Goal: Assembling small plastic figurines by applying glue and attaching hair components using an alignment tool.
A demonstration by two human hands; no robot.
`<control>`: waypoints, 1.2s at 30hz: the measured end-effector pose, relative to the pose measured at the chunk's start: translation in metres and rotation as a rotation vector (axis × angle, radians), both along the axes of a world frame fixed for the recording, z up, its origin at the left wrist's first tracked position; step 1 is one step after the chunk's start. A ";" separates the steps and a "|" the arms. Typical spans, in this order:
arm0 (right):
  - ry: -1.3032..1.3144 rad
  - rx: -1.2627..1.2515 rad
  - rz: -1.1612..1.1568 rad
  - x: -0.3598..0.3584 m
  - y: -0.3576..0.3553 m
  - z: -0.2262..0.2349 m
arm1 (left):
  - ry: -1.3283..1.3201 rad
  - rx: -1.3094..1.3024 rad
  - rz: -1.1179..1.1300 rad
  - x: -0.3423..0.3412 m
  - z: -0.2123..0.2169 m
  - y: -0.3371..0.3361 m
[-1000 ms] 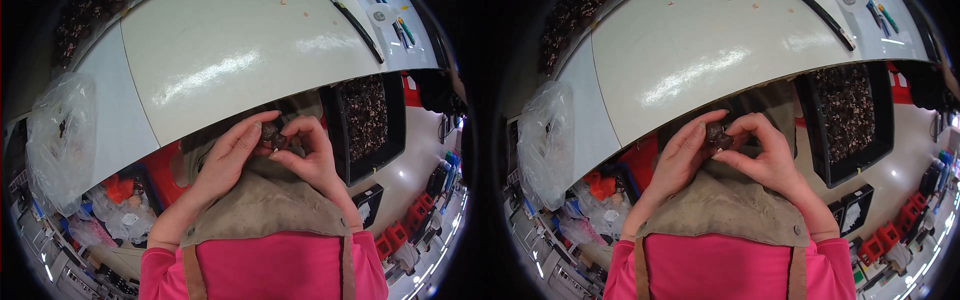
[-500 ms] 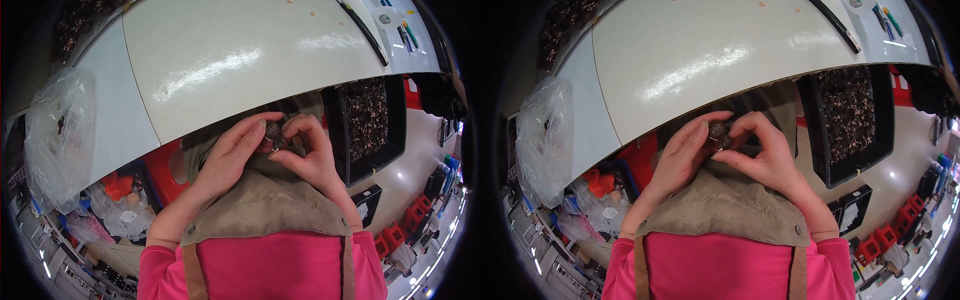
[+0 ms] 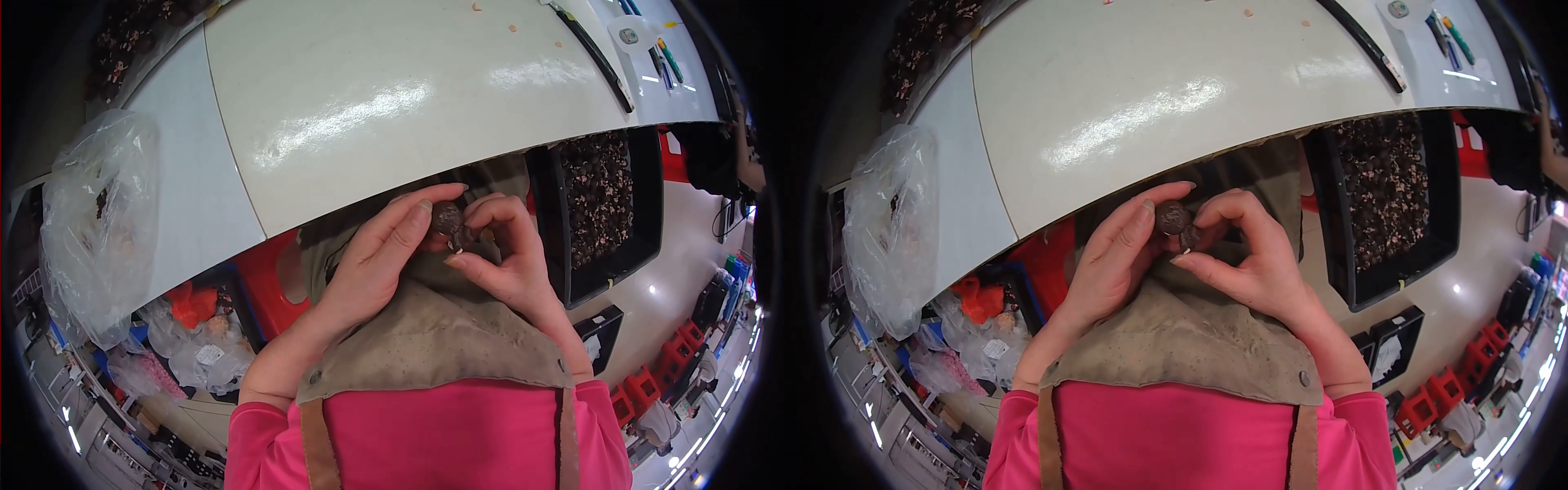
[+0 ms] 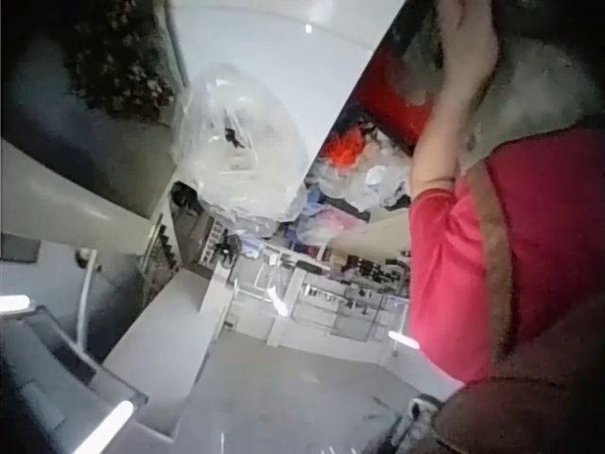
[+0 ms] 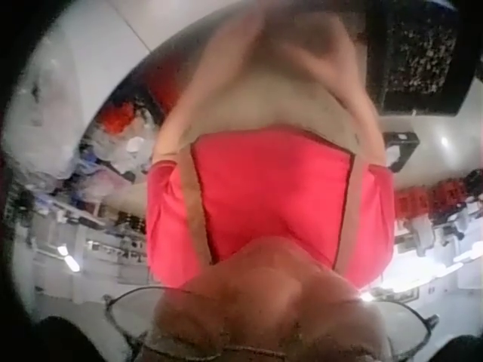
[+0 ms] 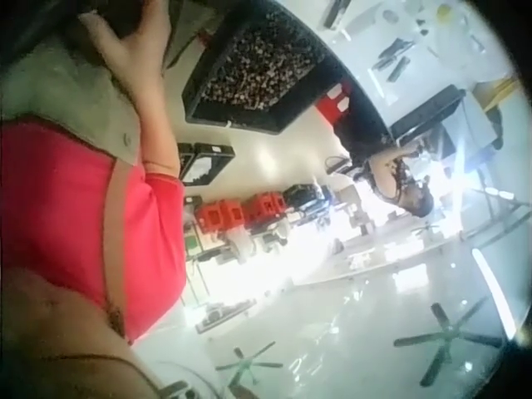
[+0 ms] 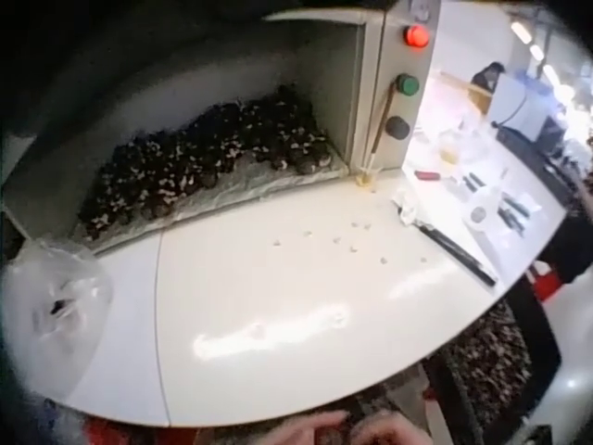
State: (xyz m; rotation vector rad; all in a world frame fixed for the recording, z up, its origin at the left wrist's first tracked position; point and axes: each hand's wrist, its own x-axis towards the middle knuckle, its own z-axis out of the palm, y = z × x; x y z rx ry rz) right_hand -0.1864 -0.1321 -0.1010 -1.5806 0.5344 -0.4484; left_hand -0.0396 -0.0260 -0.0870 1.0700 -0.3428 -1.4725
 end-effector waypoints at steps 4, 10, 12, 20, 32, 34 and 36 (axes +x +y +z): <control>-0.002 0.070 -0.001 -0.005 0.002 0.001 | -0.034 -0.015 -0.018 -0.002 0.002 0.001; -0.022 0.335 -0.020 -0.004 0.004 0.006 | -0.056 -0.002 -0.054 -0.004 0.000 0.001; -0.021 0.346 -0.013 -0.004 0.004 0.006 | -0.045 0.010 -0.053 -0.004 0.000 0.001; -0.011 0.358 -0.006 -0.004 0.001 0.003 | -0.031 0.020 -0.022 -0.004 -0.001 -0.002; -0.036 0.109 -0.002 -0.005 0.001 0.002 | 0.009 0.040 -0.002 -0.003 -0.006 -0.002; -0.025 0.095 0.005 -0.004 0.001 0.003 | 0.010 0.057 -0.011 -0.002 -0.005 -0.003; -0.014 0.082 0.013 -0.003 0.001 0.004 | 0.018 0.056 -0.001 -0.002 -0.006 -0.003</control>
